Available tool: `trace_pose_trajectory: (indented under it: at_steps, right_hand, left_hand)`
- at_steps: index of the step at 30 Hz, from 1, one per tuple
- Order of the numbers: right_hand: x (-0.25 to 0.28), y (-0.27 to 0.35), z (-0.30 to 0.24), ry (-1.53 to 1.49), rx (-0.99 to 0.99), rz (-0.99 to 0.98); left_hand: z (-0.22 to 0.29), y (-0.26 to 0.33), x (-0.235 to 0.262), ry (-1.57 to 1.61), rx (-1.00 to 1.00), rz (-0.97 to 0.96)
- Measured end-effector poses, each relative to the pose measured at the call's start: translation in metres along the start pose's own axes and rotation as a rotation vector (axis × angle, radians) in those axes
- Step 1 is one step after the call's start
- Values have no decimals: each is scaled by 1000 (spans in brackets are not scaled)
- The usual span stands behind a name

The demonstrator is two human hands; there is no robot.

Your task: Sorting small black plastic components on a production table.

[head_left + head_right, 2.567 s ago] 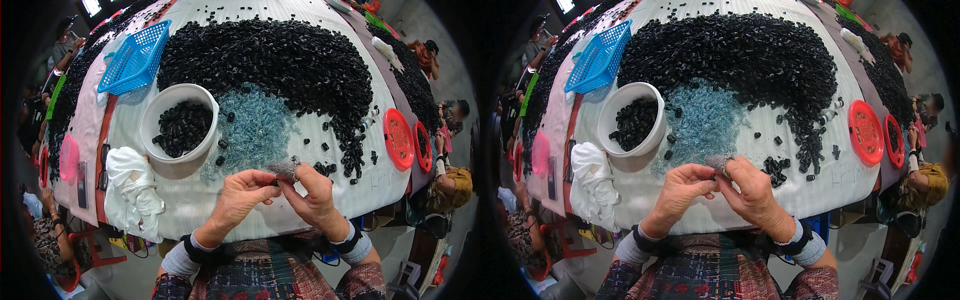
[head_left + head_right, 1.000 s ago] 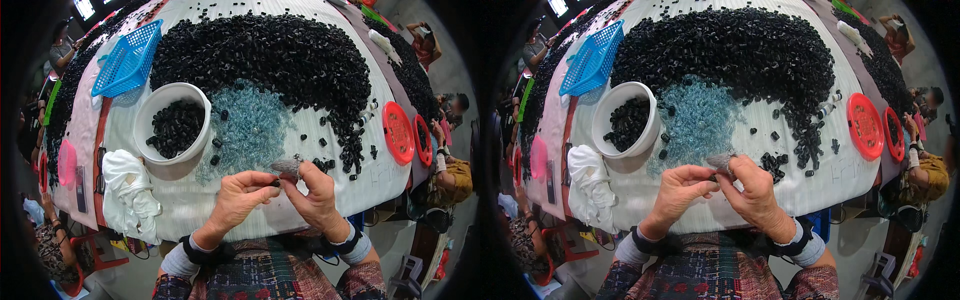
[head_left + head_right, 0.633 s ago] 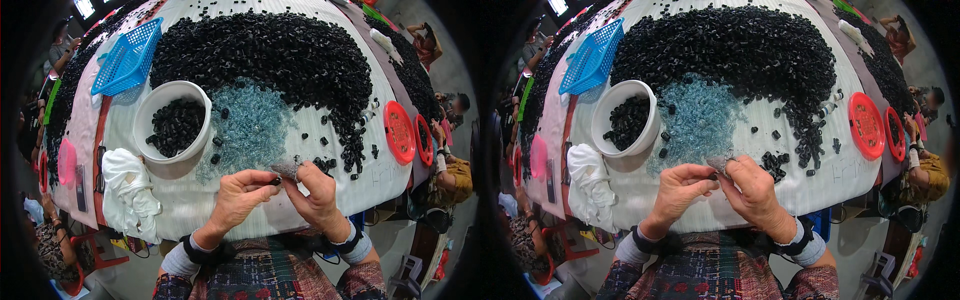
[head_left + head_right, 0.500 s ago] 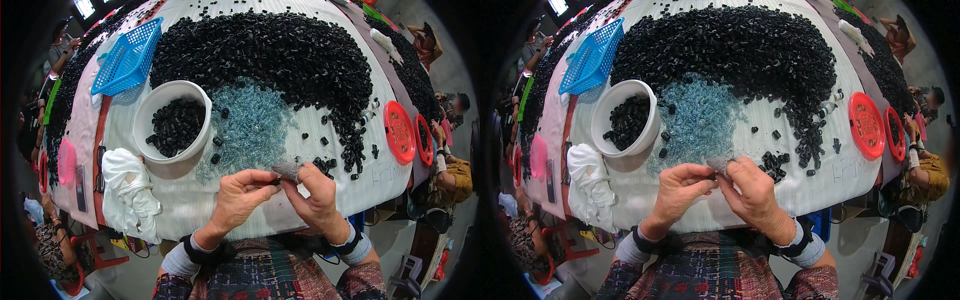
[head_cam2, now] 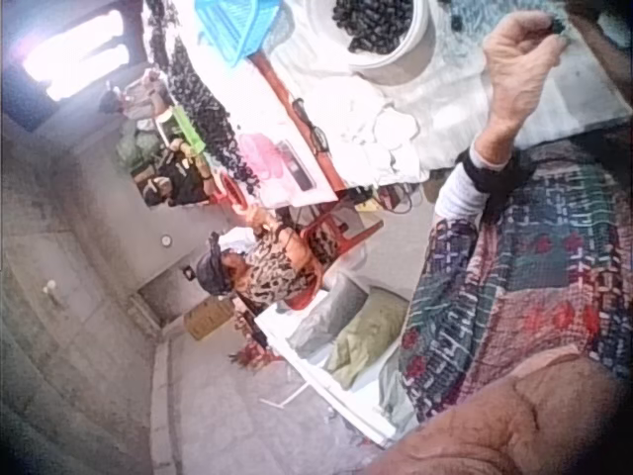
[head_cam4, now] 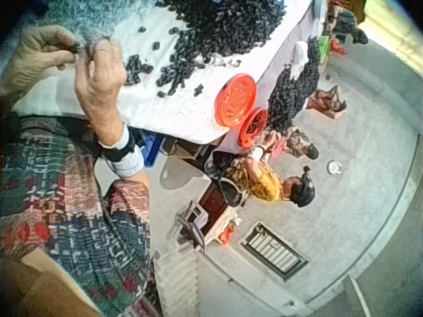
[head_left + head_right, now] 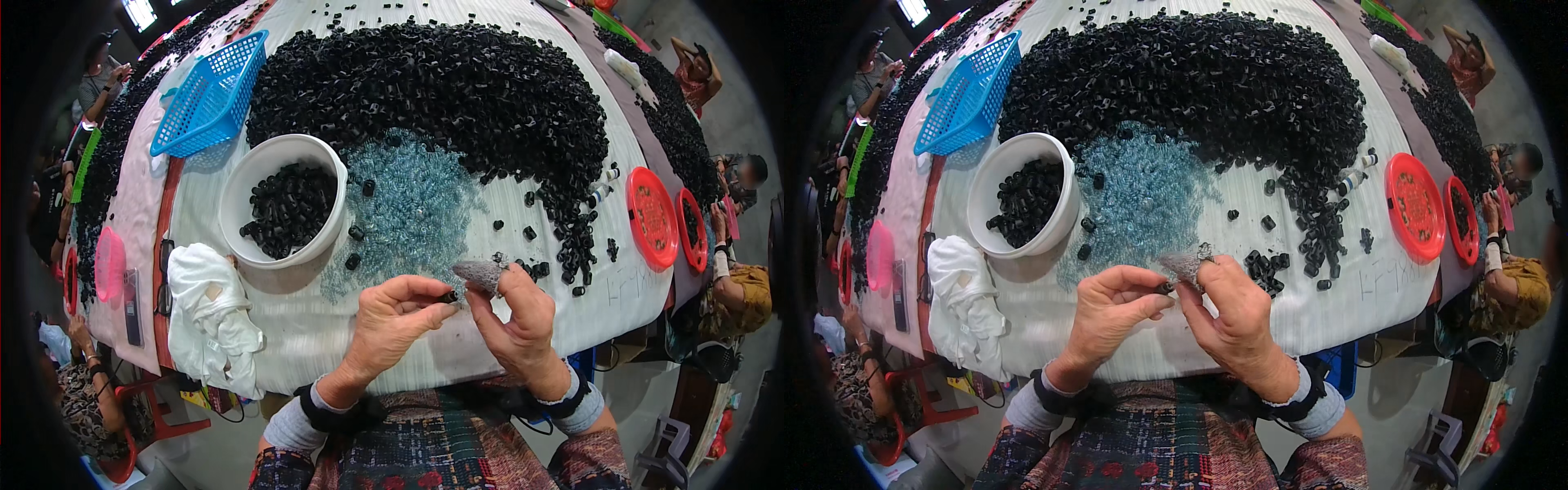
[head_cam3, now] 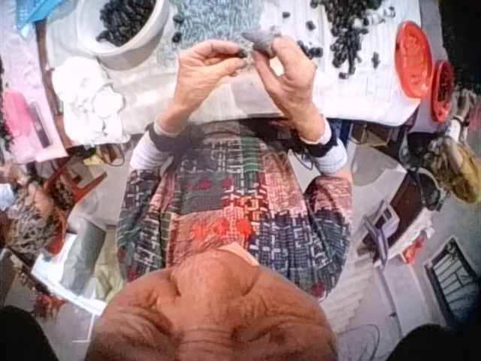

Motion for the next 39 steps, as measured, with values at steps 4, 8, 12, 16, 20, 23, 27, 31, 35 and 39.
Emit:
trace_pose_trajectory:
  at_steps: [4, 8, 12, 16, 20, 23, 27, 31, 35, 39]
  right_hand:
    - [2, -1, -2, 21, 82, 11]
    - [-1, -1, -5, 12, 85, 14]
    - [-3, 1, -4, 23, 120, -3]
    - [-4, 3, -4, 78, 131, -41]
    - [-5, 4, -2, 70, 189, -51]
    - [-6, 4, -4, 62, 241, -89]
    - [-1, 4, -3, 31, 184, -38]
    - [5, 5, 1, 51, 174, -43]
    - [0, 7, 0, 29, 252, -65]
    - [20, -14, 29, 164, -9, 25]
  left_hand:
    - [1, 0, 0, 28, -2, 0]
    - [1, -1, -2, 49, -13, 0]
    - [3, -1, -3, 30, -16, -16]
    - [4, -2, -5, 39, -30, -3]
    - [4, -3, -5, 27, -29, -29]
    - [4, -4, -4, -1, -11, -42]
    - [2, -6, -5, 102, 55, -56]
    - [0, -9, -6, 153, 85, -66]
    - [-4, -10, -5, 197, 94, -75]
    - [-7, -9, 6, 220, 118, 3]
Point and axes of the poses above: each hand's wrist, its own y-axis away from the middle knuckle, its own x-axis out of the back of the hand, z = x × y, the point moved 5 cm from there along -y, towards the middle knuckle, and after that the axes turned 4 degrees about -x, right-handed, at the moved point
